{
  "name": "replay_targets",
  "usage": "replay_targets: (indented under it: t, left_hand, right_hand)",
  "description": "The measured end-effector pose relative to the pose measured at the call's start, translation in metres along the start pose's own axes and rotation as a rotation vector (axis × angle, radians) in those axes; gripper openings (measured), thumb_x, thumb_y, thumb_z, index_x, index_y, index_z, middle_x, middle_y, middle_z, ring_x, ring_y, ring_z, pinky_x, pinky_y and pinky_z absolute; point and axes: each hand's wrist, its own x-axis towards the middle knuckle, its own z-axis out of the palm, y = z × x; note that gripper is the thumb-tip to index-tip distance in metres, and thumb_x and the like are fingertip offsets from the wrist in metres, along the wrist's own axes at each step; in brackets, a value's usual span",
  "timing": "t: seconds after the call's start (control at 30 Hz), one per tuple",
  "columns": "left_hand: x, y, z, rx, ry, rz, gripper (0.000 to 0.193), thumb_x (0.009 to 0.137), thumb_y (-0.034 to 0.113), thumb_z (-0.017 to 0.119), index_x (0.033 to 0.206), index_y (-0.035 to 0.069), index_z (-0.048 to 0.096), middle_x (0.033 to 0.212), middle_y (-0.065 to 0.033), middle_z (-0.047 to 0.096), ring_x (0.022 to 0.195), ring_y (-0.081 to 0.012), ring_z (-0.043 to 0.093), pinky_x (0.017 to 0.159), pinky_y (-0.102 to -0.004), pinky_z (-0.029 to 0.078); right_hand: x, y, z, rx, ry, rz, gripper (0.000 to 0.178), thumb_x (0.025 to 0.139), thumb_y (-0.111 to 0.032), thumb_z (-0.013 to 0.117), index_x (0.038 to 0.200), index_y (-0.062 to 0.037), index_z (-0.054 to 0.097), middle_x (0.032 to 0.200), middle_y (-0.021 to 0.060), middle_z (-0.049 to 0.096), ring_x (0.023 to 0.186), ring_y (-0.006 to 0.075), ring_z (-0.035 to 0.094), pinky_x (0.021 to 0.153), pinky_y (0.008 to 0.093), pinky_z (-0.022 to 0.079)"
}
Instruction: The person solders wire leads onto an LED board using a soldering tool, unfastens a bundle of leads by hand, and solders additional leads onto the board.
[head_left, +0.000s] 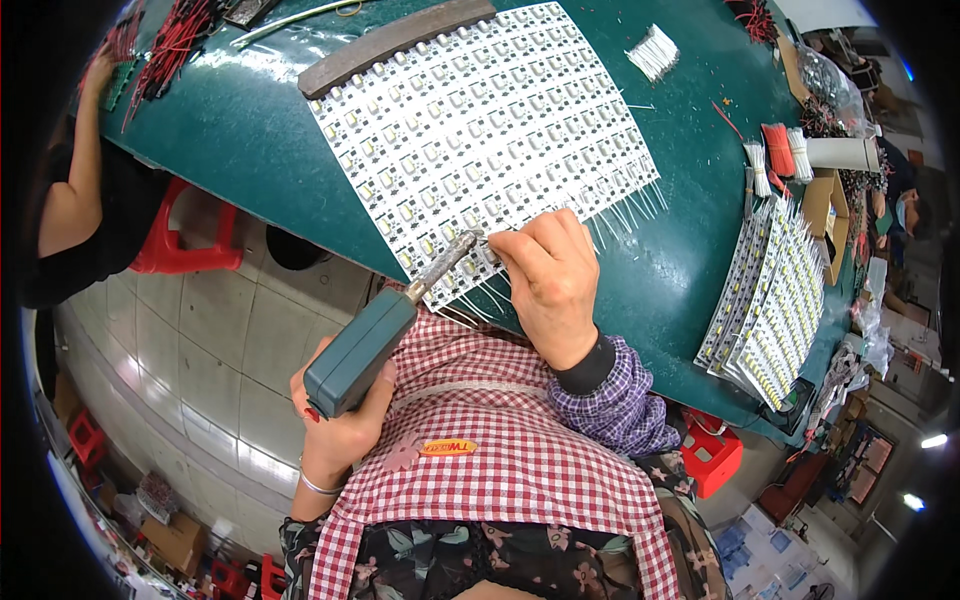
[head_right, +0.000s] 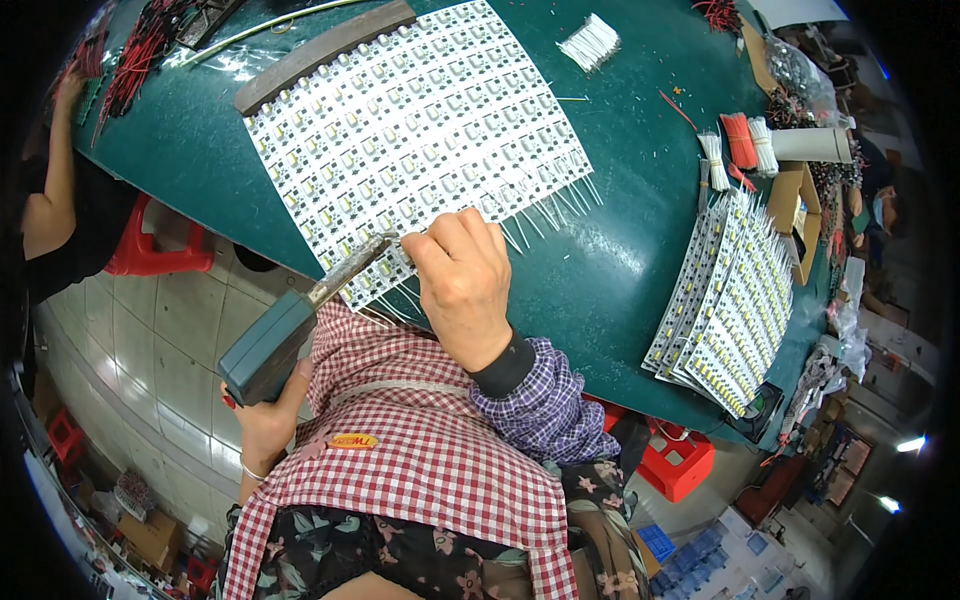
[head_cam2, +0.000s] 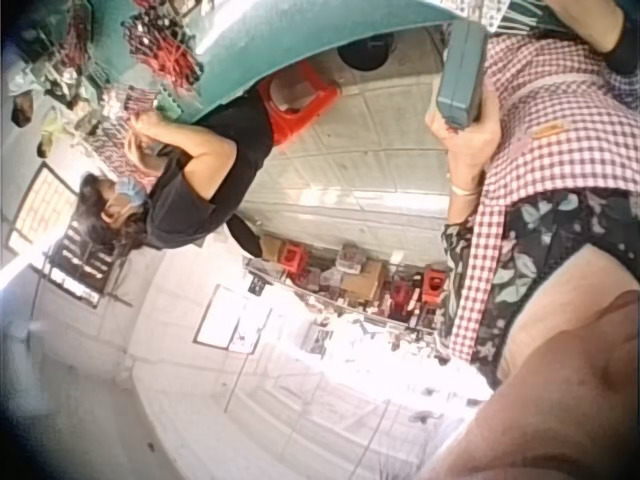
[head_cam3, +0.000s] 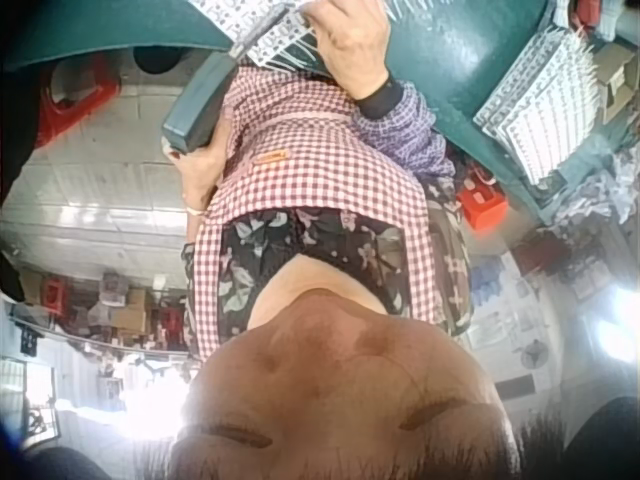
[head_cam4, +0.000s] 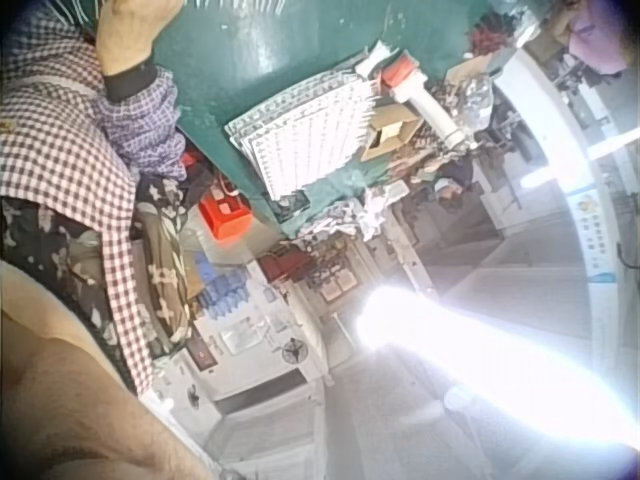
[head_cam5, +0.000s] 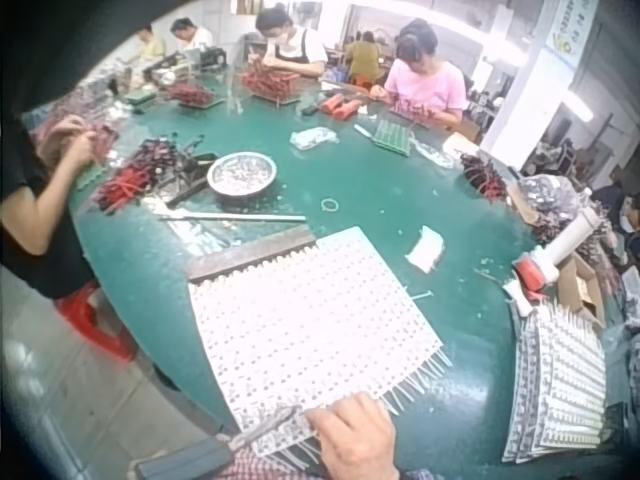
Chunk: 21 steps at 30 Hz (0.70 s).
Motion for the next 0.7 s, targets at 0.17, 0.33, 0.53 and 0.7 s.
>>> replay_targets:
  t: [0.17, 0.33, 0.53, 0.7]
  left_hand:
    - [0.001, 0.003, 0.0, 0.009, -0.009, -0.02, 0.017, 0.076, -0.003, 0.075, 0.092, -0.006, 0.069, 0.082, -0.0126, 0.067, 0.065, -0.0202, 0.066, 0.059, -0.0283, 0.049]
    - [-0.005, 0.0, -0.002, 0.081, 0.03, 0.045, 0.016, 0.077, 0.0, 0.076, 0.092, -0.004, 0.071, 0.082, -0.0124, 0.07, 0.066, -0.0216, 0.068, 0.06, -0.0292, 0.052]
    - [-0.008, -0.003, -0.001, 0.042, 0.074, 0.005, 0.016, 0.076, 0.004, 0.078, 0.091, -0.002, 0.073, 0.083, -0.0121, 0.072, 0.067, -0.0225, 0.07, 0.062, -0.0303, 0.053]
    - [-0.009, -0.006, -0.001, 0.091, 0.091, 0.052, 0.016, 0.076, 0.003, 0.078, 0.091, -0.001, 0.073, 0.083, -0.0116, 0.073, 0.068, -0.0218, 0.07, 0.063, -0.03, 0.053]
  right_hand:
    - [0.002, 0.001, -0.001, -0.015, -0.011, -0.022, 0.016, 0.071, 0.003, 0.066, 0.084, -0.0073, 0.066, 0.076, 0.0033, 0.05, 0.076, 0.0225, 0.052, 0.068, 0.0356, 0.039]
    - [0.004, 0.0, -0.001, -0.031, -0.023, -0.031, 0.016, 0.071, 0.002, 0.066, 0.084, -0.0069, 0.066, 0.077, 0.0036, 0.051, 0.076, 0.0226, 0.052, 0.068, 0.0358, 0.04]
    - [0.003, -0.001, -0.003, -0.031, -0.035, -0.019, 0.015, 0.072, 0.001, 0.067, 0.084, -0.0067, 0.067, 0.077, 0.0032, 0.052, 0.077, 0.0227, 0.052, 0.068, 0.0357, 0.04]
    - [-0.004, -0.004, 0.0, 0.007, 0.046, 0.022, 0.018, 0.072, 0.003, 0.071, 0.088, -0.0063, 0.068, 0.077, 0.0039, 0.05, 0.076, 0.0235, 0.051, 0.066, 0.0365, 0.039]
